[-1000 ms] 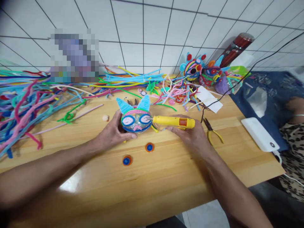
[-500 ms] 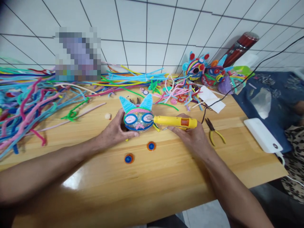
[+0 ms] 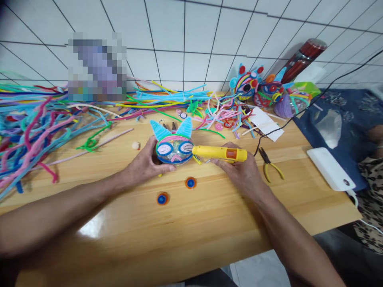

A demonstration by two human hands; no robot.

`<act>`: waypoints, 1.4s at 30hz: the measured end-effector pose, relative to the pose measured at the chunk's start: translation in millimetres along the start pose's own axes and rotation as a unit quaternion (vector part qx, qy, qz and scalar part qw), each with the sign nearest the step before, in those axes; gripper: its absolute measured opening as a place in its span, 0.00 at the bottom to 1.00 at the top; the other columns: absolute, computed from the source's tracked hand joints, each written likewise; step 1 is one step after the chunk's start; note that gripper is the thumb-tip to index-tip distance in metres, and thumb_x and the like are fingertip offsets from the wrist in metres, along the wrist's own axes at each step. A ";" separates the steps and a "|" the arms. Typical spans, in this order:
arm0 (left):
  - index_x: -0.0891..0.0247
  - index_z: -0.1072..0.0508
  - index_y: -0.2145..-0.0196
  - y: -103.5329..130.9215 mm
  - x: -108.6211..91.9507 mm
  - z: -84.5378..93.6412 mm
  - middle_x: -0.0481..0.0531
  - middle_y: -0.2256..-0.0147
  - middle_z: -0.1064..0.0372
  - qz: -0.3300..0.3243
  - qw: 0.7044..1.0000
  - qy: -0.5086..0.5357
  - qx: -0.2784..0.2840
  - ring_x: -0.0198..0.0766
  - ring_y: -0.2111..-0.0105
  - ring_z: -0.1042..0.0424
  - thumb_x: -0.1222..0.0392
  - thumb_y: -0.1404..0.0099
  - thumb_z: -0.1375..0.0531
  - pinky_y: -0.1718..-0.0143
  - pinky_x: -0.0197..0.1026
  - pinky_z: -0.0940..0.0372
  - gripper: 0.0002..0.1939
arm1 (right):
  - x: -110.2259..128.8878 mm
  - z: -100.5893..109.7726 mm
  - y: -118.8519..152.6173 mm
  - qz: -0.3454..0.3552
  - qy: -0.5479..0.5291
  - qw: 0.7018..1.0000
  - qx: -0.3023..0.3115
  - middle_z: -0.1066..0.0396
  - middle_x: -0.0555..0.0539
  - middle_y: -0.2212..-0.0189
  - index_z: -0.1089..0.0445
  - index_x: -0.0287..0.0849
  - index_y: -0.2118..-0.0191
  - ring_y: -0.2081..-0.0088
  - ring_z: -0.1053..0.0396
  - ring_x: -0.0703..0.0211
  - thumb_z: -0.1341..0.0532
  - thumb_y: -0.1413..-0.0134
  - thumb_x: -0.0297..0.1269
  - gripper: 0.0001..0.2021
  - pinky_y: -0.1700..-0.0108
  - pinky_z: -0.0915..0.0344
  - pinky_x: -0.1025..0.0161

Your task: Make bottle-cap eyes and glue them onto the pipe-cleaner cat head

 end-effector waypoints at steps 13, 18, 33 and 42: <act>0.58 0.37 0.37 0.3 0.0 0.1 0.61 0.40 0.30 0.007 1.000 0.001 0.003 0.54 0.40 0.26 0.48 0.44 0.21 0.36 0.58 0.29 0.44 | -9.4 3.6 0.7 0.003 0.050 0.999 0.006 0.24 0.51 0.72 0.25 0.46 0.64 0.71 0.27 0.56 0.29 0.40 0.54 0.16 0.69 0.30 0.61; 0.58 0.39 0.36 -0.6 -6.3 -0.5 0.62 0.38 0.31 -0.001 1.000 0.007 0.004 0.56 0.37 0.28 0.48 0.43 0.22 0.32 0.60 0.32 0.45 | -9.8 3.8 0.6 0.009 0.063 0.998 0.005 0.24 0.51 0.71 0.24 0.46 0.63 0.70 0.26 0.56 0.29 0.39 0.52 0.15 0.67 0.30 0.61; 0.58 0.40 0.36 -0.5 -6.8 -1.2 0.62 0.38 0.31 -0.008 1.000 0.011 0.005 0.56 0.37 0.28 0.49 0.43 0.21 0.34 0.59 0.32 0.45 | -9.7 4.3 2.4 0.026 0.080 0.996 0.001 0.26 0.52 0.73 0.25 0.47 0.63 0.72 0.27 0.55 0.30 0.37 0.51 0.13 0.68 0.34 0.60; 0.58 0.39 0.36 -0.1 -4.0 -1.7 0.62 0.39 0.31 -0.013 1.000 0.015 0.005 0.57 0.38 0.28 0.51 0.42 0.22 0.34 0.60 0.32 0.44 | -3.5 4.5 0.9 0.050 0.080 0.995 0.008 0.27 0.52 0.73 0.26 0.46 0.63 0.73 0.30 0.57 0.31 0.36 0.46 0.10 0.69 0.36 0.61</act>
Point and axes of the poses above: each hand's wrist, its own y-axis away from the middle knuckle, its own z-axis out of the back of the hand, x = y × z, the point moved 6 cm from there along -y, towards the middle knuckle
